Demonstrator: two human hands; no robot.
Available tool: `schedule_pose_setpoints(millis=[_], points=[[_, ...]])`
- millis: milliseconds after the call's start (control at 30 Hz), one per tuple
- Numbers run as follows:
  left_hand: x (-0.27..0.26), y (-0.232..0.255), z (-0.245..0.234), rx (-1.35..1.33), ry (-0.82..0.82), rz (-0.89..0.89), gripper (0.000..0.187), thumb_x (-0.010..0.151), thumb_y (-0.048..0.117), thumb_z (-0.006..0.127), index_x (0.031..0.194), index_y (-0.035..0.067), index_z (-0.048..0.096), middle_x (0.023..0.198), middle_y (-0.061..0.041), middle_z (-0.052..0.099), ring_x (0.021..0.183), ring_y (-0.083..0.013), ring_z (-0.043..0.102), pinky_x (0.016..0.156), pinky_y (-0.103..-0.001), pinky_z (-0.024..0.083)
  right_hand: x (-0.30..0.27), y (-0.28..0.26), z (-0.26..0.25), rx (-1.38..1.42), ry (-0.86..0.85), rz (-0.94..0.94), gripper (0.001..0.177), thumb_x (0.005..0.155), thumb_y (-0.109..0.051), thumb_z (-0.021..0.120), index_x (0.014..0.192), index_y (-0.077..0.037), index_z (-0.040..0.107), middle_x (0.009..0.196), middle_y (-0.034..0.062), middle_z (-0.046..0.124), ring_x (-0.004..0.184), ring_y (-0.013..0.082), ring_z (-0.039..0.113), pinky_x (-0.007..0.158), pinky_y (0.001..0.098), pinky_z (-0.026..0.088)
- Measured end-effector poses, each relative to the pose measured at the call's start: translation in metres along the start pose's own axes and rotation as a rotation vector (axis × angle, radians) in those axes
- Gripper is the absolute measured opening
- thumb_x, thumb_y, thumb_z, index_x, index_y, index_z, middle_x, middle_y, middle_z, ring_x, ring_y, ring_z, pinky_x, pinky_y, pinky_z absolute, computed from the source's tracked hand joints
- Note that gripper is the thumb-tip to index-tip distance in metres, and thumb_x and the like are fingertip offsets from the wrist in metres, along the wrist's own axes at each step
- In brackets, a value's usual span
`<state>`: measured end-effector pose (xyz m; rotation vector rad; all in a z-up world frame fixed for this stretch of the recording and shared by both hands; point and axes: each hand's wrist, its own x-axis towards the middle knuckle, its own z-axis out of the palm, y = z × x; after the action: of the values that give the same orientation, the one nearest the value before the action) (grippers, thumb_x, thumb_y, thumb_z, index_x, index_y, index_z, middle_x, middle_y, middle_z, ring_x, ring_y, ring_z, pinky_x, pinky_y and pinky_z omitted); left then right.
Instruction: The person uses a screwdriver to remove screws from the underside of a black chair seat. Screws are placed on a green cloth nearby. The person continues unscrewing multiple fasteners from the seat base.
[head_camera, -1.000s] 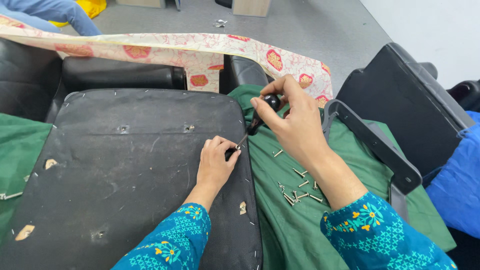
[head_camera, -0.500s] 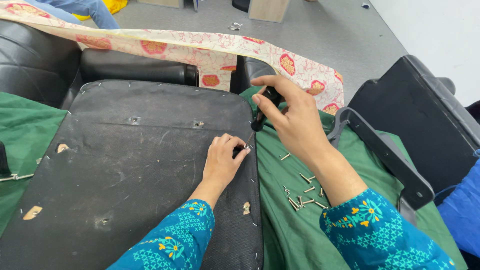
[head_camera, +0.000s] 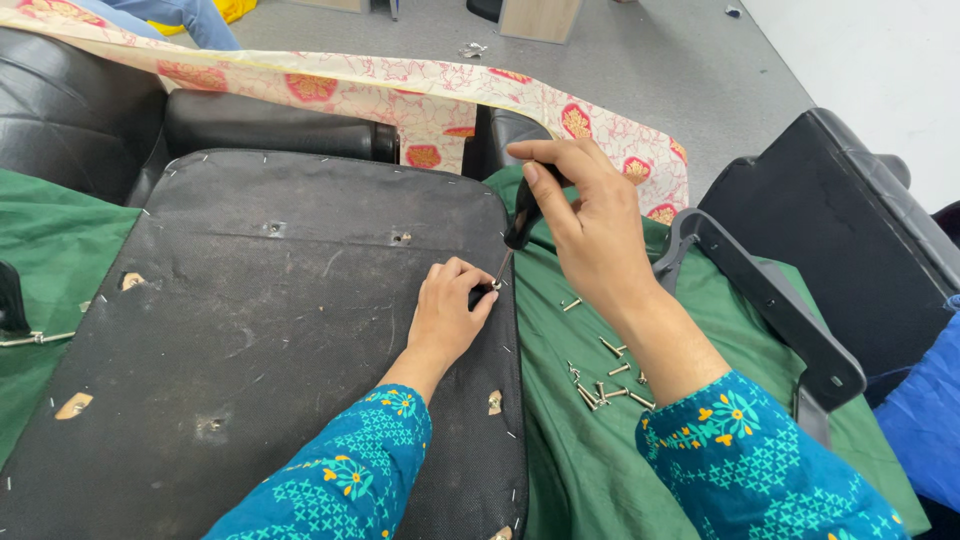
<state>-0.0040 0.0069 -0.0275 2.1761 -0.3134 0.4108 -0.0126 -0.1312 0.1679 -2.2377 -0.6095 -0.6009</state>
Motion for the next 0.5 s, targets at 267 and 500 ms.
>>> schedule_pose_setpoints(millis=[267,500], points=[[-0.017,-0.012,-0.008,0.186,0.063,-0.021,0.052,0.085,0.032,0.074,0.131,0.009,0.061,0.140,-0.012,0.053,0.135,-0.0318,0.045,0.114,-0.047,0.034,0.000,0.000,-0.001,0.032,0.066,-0.080,0.029,0.103,-0.009,0.055,0.129,-0.005,0.067,0.117,0.0094,0.067,0.105,0.0194,0.066,0.091,0.0301,0.050],[-0.031,-0.043,-0.044,0.488,0.027,-0.127,0.073,0.091,0.053,0.061,0.149,0.010,0.048,0.160,-0.020,0.035,0.150,-0.0363,0.026,0.121,-0.052,0.020,-0.005,-0.004,-0.001,-0.057,0.038,0.044,0.025,0.101,-0.015,0.065,0.124,-0.014,0.074,0.110,0.0067,0.069,0.096,0.0169,0.068,0.070,0.0294,0.050]])
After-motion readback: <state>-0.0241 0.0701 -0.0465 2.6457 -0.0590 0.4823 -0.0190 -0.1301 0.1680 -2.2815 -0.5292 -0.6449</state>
